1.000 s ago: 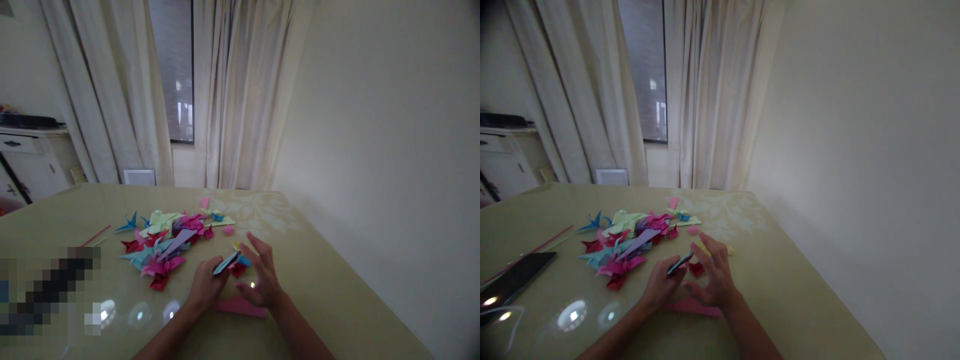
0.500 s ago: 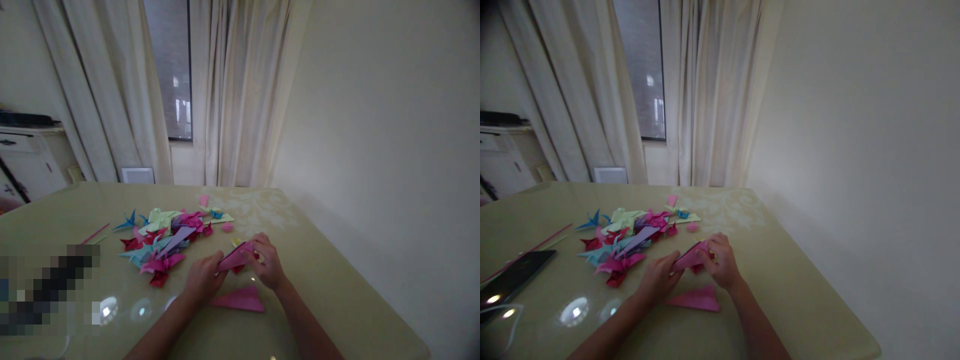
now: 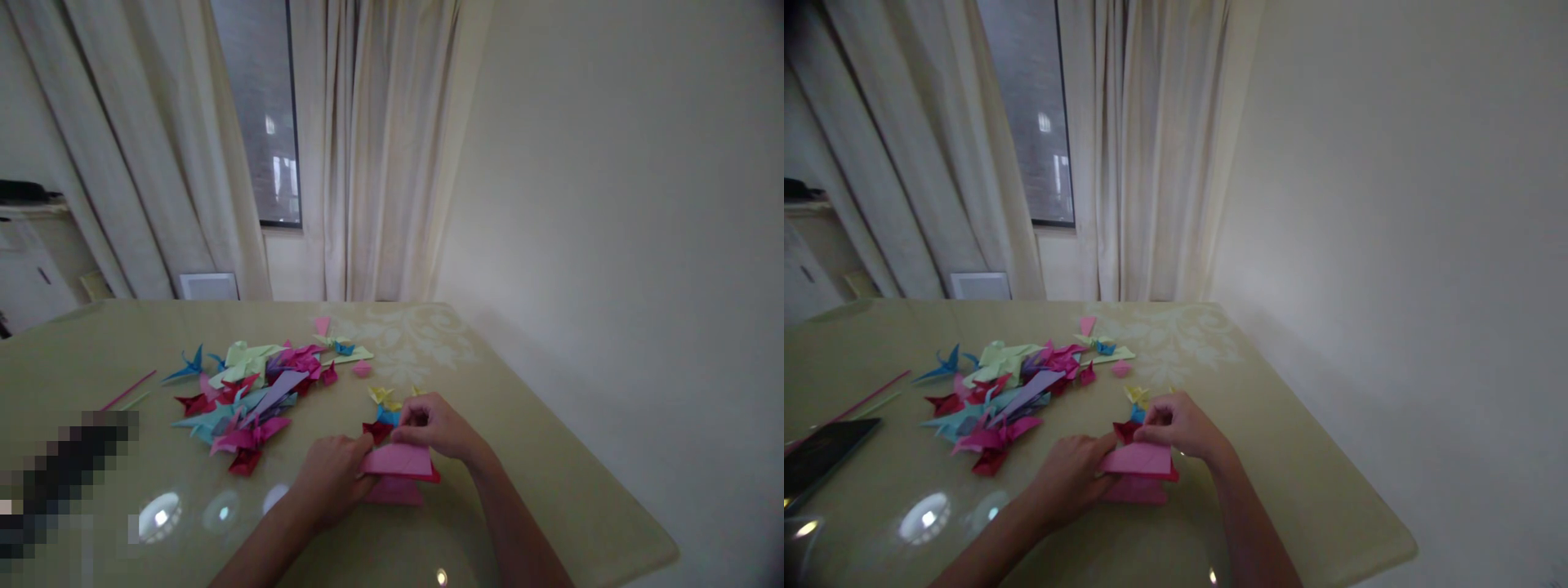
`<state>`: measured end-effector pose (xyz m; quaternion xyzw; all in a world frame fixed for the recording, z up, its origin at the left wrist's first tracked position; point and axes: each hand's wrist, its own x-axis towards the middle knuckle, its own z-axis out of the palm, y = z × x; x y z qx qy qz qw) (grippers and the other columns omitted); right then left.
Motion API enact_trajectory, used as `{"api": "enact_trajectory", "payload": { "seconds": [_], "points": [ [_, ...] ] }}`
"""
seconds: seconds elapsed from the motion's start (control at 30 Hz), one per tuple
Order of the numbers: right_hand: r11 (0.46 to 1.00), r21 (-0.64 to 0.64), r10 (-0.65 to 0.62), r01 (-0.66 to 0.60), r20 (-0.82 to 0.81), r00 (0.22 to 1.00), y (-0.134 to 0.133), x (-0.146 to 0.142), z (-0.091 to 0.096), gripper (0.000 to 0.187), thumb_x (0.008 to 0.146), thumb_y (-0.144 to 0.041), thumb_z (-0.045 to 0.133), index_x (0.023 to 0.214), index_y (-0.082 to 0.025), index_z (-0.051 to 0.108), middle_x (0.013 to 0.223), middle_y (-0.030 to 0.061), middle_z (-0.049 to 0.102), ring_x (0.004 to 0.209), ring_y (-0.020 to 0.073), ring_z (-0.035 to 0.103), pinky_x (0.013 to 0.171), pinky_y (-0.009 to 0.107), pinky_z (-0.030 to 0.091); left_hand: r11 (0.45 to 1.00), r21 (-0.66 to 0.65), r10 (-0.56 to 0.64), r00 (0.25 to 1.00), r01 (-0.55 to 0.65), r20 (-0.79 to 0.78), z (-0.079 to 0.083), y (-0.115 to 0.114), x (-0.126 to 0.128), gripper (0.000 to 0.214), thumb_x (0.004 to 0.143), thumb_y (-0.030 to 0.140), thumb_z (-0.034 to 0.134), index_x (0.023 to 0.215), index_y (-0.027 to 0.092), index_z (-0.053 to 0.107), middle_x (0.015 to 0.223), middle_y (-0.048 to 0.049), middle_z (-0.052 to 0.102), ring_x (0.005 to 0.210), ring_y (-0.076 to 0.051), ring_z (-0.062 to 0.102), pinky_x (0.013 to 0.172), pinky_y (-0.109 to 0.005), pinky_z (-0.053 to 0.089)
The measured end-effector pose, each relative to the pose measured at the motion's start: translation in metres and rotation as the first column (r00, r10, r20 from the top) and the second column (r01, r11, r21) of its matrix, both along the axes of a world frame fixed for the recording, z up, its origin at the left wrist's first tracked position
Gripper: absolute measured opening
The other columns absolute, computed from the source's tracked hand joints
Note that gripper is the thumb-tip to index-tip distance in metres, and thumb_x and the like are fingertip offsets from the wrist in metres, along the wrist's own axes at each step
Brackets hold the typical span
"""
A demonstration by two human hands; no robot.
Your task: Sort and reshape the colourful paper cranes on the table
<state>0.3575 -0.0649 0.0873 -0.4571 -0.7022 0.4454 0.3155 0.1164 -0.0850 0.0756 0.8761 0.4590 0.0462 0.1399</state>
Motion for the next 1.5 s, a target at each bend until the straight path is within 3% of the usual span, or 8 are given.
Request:
{"api": "enact_trajectory", "payload": {
  "seconds": [0.13, 0.23, 0.43, 0.53, 0.67, 1.0, 1.27, 1.5],
  "points": [
    [0.997, -0.033, 0.067, -0.065, 0.073, 0.995, 0.000, -0.003, -0.003, 0.043, 0.076, -0.059, 0.085, 0.072, -0.017, 0.073, 0.059, -0.0033, 0.060, 0.054, 0.0105, 0.047, 0.051, 0.022, 0.033, 0.996, -0.013, -0.085, 0.996, 0.085, 0.032, -0.005, -0.002, 0.002, 0.033, 0.092, 0.050, 0.063, 0.114, 0.025, 0.063, 0.106, -0.0090, 0.079, 0.096, -0.032, 0.076, 0.075, -0.034, 0.049],
    [0.990, 0.127, -0.067, 0.055, 0.093, 0.993, 0.005, 0.000, -0.002, 0.046, 0.082, -0.062, 0.079, 0.072, -0.018, 0.072, 0.059, -0.0029, 0.058, 0.055, 0.0113, 0.047, 0.052, 0.024, 0.033, 0.994, -0.021, -0.110, 0.993, 0.110, -0.034, -0.012, 0.000, 0.001, 0.036, 0.094, 0.052, 0.061, 0.116, 0.024, 0.064, 0.107, -0.0115, 0.079, 0.098, -0.034, 0.076, 0.077, -0.036, 0.050],
    [0.722, 0.505, -0.531, 0.472, -0.033, 0.847, 0.034, 0.027, -0.026, 0.054, 0.098, -0.067, 0.054, 0.106, -0.017, 0.076, 0.099, 0.0100, 0.073, 0.086, 0.0211, 0.064, 0.080, 0.034, 0.052, 0.990, -0.069, -0.126, 0.991, 0.123, -0.041, -0.014, 0.002, -0.006, 0.057, 0.088, 0.073, 0.060, 0.115, 0.024, 0.067, 0.110, -0.0128, 0.077, 0.102, -0.037, 0.073, 0.080, -0.040, 0.050],
    [0.773, 0.505, -0.477, 0.384, 0.064, 0.876, 0.050, 0.032, -0.051, 0.064, 0.098, -0.072, 0.049, 0.125, -0.019, 0.073, 0.127, 0.0156, 0.071, 0.119, 0.0281, 0.064, 0.108, 0.047, 0.048, 0.988, -0.097, -0.120, 0.993, 0.118, -0.014, -0.011, 0.002, -0.008, 0.058, 0.081, 0.071, 0.070, 0.113, 0.023, 0.067, 0.113, -0.0112, 0.076, 0.103, -0.036, 0.072, 0.081, -0.038, 0.049],
    [0.863, 0.430, -0.368, 0.265, 0.176, 0.913, 0.062, 0.021, -0.070, 0.068, 0.101, -0.074, 0.043, 0.131, -0.020, 0.072, 0.139, 0.0164, 0.067, 0.134, 0.0287, 0.058, 0.119, 0.051, 0.040, 0.987, -0.062, -0.142, 0.986, 0.147, 0.085, -0.008, 0.004, -0.008, 0.049, 0.078, 0.062, 0.079, 0.106, 0.023, 0.067, 0.113, -0.0073, 0.074, 0.104, -0.030, 0.069, 0.080, -0.034, 0.046],
    [0.923, 0.380, -0.121, -0.060, 0.434, 0.893, 0.046, -0.021, -0.045, 0.058, 0.104, -0.065, 0.048, 0.148, -0.030, 0.061, 0.165, 0.0117, 0.044, 0.147, 0.0295, 0.048, 0.122, 0.047, 0.038, 0.944, -0.163, -0.262, 0.951, 0.288, 0.164, -0.001, -0.018, 0.004, 0.023, 0.079, 0.041, 0.078, 0.097, 0.027, 0.072, 0.098, -0.0004, 0.074, 0.089, -0.023, 0.070, 0.069, -0.030, 0.040],
    [0.904, 0.348, 0.085, -0.248, 0.422, 0.902, 0.025, -0.038, -0.039, 0.055, 0.105, -0.063, 0.049, 0.147, -0.030, 0.062, 0.156, 0.0094, 0.057, 0.145, 0.0266, 0.051, 0.123, 0.045, 0.036, 0.932, -0.075, -0.348, 0.933, 0.356, 0.096, -0.008, -0.023, 0.011, 0.025, 0.079, 0.045, 0.078, 0.094, 0.026, 0.070, 0.097, -0.0033, 0.073, 0.088, -0.025, 0.069, 0.072, -0.033, 0.044],
    [0.871, 0.492, -0.188, 0.006, 0.320, 0.928, 0.044, -0.034, -0.029, 0.055, 0.105, -0.054, 0.055, 0.155, -0.030, 0.052, 0.161, 0.0090, 0.050, 0.149, 0.0268, 0.045, 0.125, 0.047, 0.033, 0.957, 0.002, -0.280, 0.921, 0.290, 0.270, -0.012, -0.014, 0.005, 0.033, 0.094, 0.057, 0.062, 0.093, 0.025, 0.069, 0.088, -0.0026, 0.072, 0.080, -0.020, 0.067, 0.070, -0.031, 0.041]
  ]
}}
